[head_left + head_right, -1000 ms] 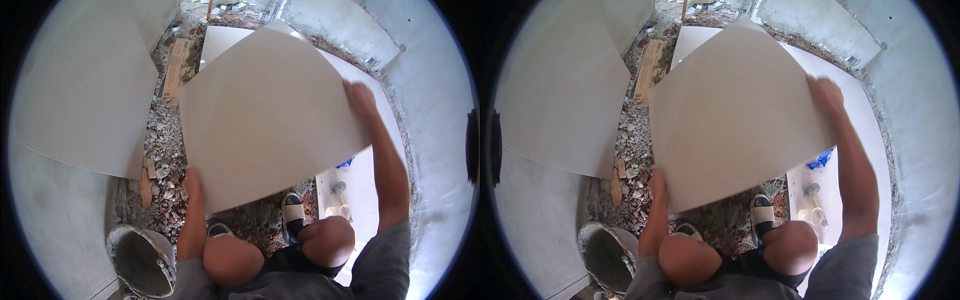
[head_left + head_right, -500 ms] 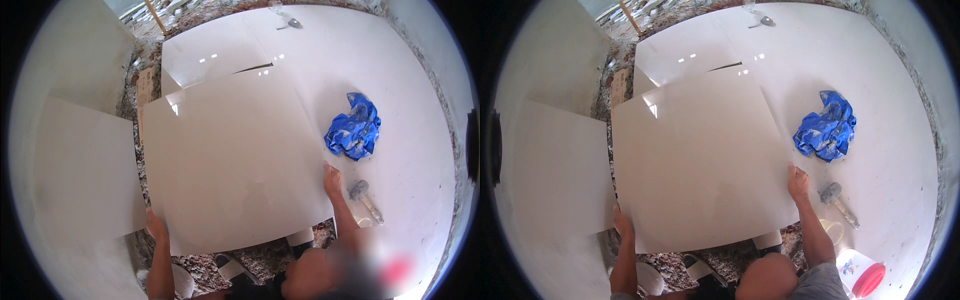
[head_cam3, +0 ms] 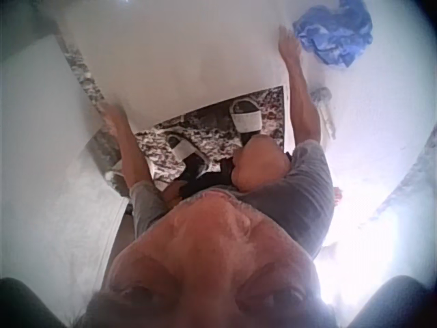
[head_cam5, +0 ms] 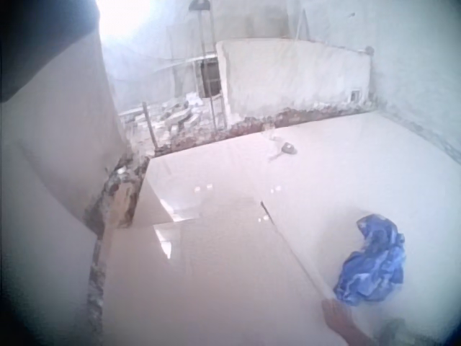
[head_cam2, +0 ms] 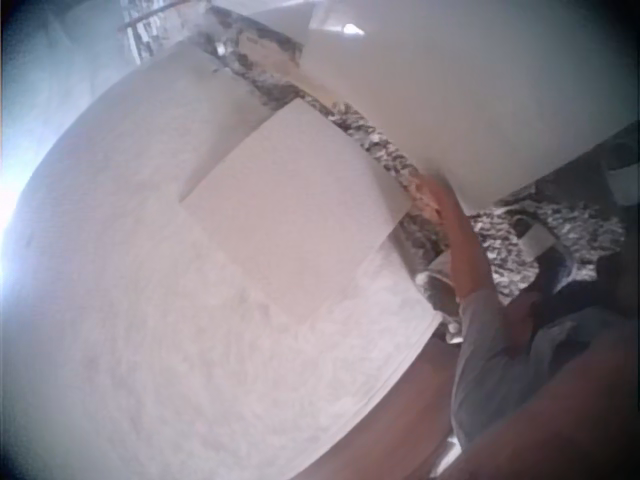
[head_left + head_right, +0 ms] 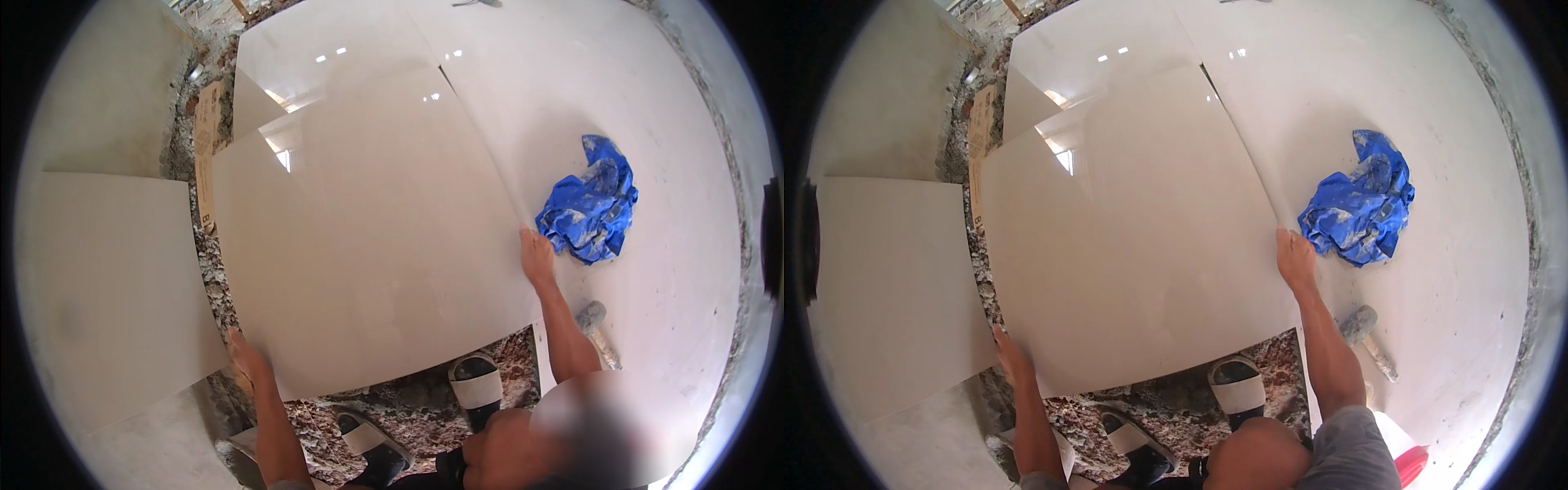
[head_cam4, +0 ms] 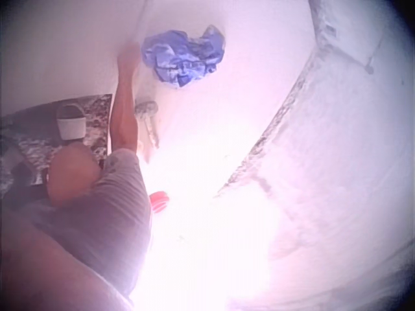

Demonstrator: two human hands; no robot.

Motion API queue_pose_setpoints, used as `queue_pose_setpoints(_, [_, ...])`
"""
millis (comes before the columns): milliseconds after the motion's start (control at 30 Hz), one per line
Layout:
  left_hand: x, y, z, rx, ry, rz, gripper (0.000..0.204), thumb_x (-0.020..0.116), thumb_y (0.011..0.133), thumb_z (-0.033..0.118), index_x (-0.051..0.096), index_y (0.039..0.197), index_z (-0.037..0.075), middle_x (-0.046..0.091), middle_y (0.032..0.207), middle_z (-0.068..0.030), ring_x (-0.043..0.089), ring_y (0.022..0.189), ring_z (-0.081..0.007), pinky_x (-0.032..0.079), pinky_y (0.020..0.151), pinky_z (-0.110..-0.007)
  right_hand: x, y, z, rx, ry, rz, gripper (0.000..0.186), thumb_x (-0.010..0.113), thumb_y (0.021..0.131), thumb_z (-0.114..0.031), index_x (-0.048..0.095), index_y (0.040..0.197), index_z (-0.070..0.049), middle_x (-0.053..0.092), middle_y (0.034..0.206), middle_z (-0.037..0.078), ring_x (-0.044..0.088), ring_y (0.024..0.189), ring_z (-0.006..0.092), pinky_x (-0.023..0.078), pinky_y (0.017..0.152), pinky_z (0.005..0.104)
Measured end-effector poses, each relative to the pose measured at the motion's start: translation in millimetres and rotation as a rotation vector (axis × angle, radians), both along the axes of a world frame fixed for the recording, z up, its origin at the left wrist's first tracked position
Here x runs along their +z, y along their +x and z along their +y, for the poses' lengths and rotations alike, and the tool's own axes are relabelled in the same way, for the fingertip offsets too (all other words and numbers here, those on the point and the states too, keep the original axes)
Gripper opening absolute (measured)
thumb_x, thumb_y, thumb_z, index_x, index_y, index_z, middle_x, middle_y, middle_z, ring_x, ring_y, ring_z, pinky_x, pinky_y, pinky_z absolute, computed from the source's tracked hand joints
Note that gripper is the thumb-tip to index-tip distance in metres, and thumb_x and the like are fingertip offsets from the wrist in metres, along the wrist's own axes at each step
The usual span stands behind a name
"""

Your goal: The person scoops adhesive from a bucket and spreads it on the floor with a trowel, then places a large white tile onto the adhesive and taps it with a rubber mallet to level and secure it.

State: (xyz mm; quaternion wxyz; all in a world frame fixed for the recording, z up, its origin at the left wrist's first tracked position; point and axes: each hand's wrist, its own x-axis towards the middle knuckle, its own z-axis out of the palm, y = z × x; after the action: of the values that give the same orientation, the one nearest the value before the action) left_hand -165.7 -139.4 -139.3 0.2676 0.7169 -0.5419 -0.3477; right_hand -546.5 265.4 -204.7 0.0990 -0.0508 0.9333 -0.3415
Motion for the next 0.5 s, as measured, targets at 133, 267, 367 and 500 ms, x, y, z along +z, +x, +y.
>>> queue_pose_setpoints(133, [-11, -15, -8, 0.048, 0.023, -0.036, 0.082, 0.048, 0.087, 0.066, 0.059, 0.114, -0.011, 0.062, 0.111, -0.0215, 0.061, 0.096, -0.0319, 0.047, 0.084, -0.041, -7, -14, -6, 0.030, -0.002, 0.029, 0.047, 0.045, 0.095, -0.037, 0.058, 0.074, 0.003, 0.059, 0.077, 0.027, 0.056, 0.075, 0.0471, 0.042, 0.067, 0.0503])
queue_pose_setpoints(267, [-19, -20, -14, 0.085, 0.046, 0.002, 0.079, 0.048, 0.088, 0.064, 0.059, 0.112, -0.010, 0.063, 0.110, -0.0208, 0.061, 0.094, -0.0314, 0.048, 0.082, -0.041, -10, -20, -10, -0.056, 0.071, -0.054, 0.050, 0.042, 0.095, -0.041, 0.061, 0.080, 0.002, 0.059, 0.081, 0.028, 0.055, 0.079, 0.0483, 0.042, 0.071, 0.0506])
queue_pose_setpoints(367, [-27, -19, -17, 0.034, 0.081, 0.009, 0.079, 0.048, 0.088, 0.064, 0.059, 0.113, -0.010, 0.063, 0.110, -0.0205, 0.061, 0.094, -0.0316, 0.047, 0.083, -0.041, -10, -22, -11, -0.100, 0.074, -0.077, 0.052, 0.041, 0.094, -0.044, 0.062, 0.083, 0.003, 0.059, 0.082, 0.029, 0.055, 0.080, 0.0491, 0.042, 0.072, 0.0507])
queue_pose_setpoints(500, [-40, -17, -19, 0.048, 0.034, 0.061, 0.079, 0.047, 0.089, 0.064, 0.059, 0.113, -0.010, 0.063, 0.109, -0.0203, 0.061, 0.094, -0.0316, 0.047, 0.083, -0.042, -6, -23, -11, -0.064, 0.042, -0.066, 0.050, 0.043, 0.094, -0.042, 0.061, 0.081, 0.003, 0.058, 0.081, 0.029, 0.054, 0.077, 0.0485, 0.042, 0.071, 0.0502])
